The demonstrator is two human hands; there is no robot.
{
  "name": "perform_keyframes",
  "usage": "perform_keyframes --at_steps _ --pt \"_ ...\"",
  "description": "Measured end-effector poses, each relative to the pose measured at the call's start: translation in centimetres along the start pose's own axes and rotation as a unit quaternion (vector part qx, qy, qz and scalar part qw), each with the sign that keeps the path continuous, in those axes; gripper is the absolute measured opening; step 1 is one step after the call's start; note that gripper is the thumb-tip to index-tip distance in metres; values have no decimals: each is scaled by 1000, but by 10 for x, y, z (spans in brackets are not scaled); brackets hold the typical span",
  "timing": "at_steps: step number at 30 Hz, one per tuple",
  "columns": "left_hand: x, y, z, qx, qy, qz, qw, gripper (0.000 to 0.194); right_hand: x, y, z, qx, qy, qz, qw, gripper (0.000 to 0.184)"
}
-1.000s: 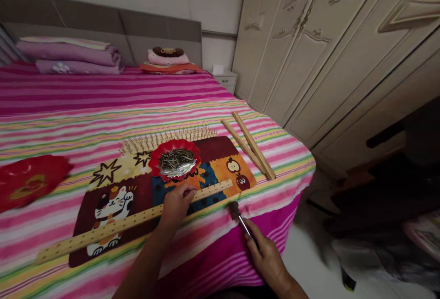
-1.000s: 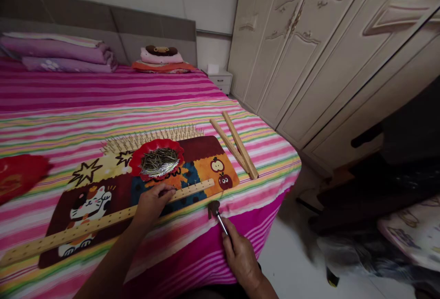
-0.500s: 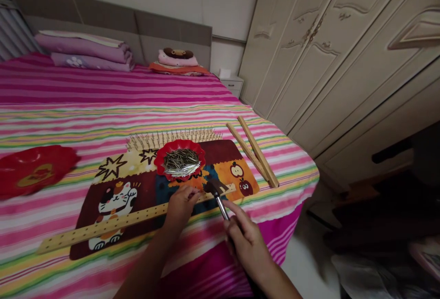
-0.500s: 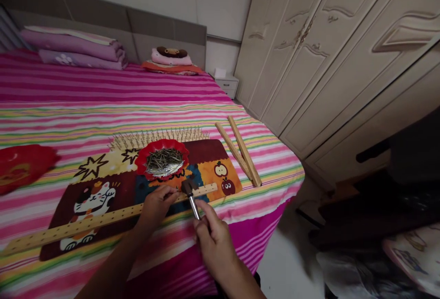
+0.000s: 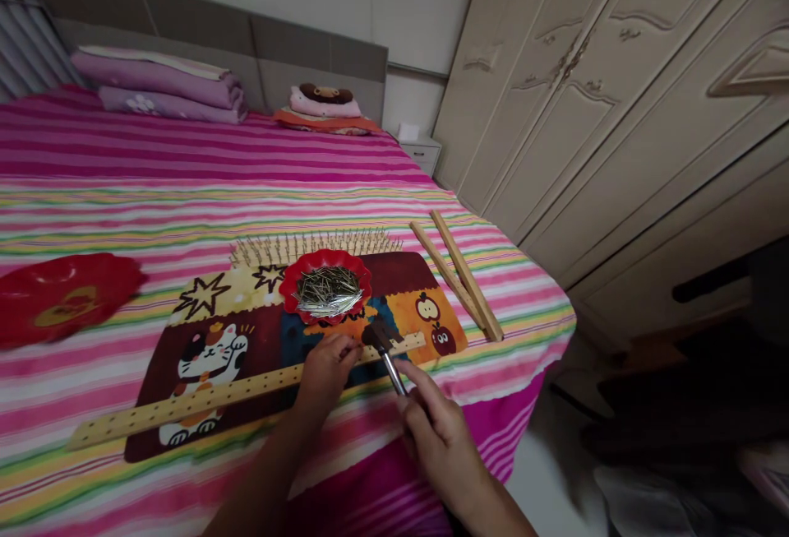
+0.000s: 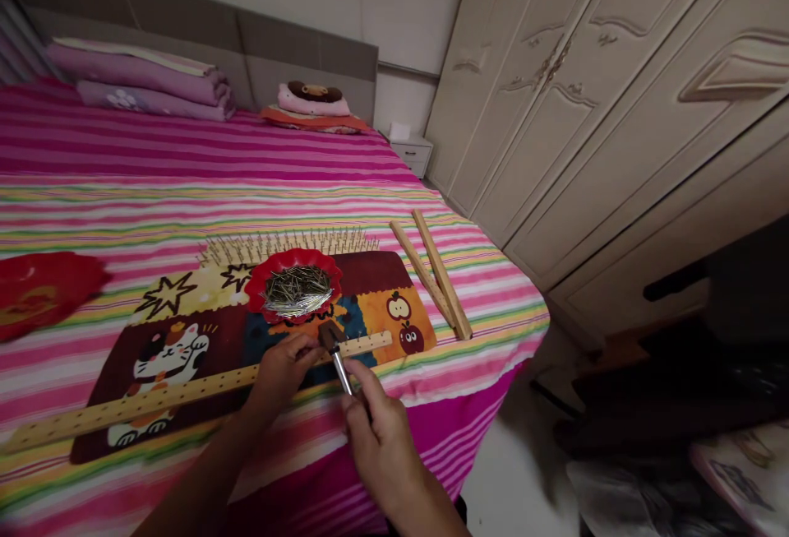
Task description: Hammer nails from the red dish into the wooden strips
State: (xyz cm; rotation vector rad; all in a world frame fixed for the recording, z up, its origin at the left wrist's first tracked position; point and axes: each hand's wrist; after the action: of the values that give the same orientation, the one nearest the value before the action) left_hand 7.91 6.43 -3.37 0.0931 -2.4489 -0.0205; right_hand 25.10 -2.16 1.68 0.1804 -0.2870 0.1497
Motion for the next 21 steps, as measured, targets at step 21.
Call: perform_keyframes --at_steps 21 --pt "56 77 -13 14 320 12 947 20 44 -68 -112 26 -192 5 981 43"
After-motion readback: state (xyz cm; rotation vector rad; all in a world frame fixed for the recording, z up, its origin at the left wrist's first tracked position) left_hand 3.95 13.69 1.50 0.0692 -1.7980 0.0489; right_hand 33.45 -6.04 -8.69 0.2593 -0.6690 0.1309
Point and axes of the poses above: each hand's wrist, its own y-axis towards the middle knuckle, its own x-axis out of the back of the hand, z = x × y, and after that the axes turned 8 degrees about x, right-handed
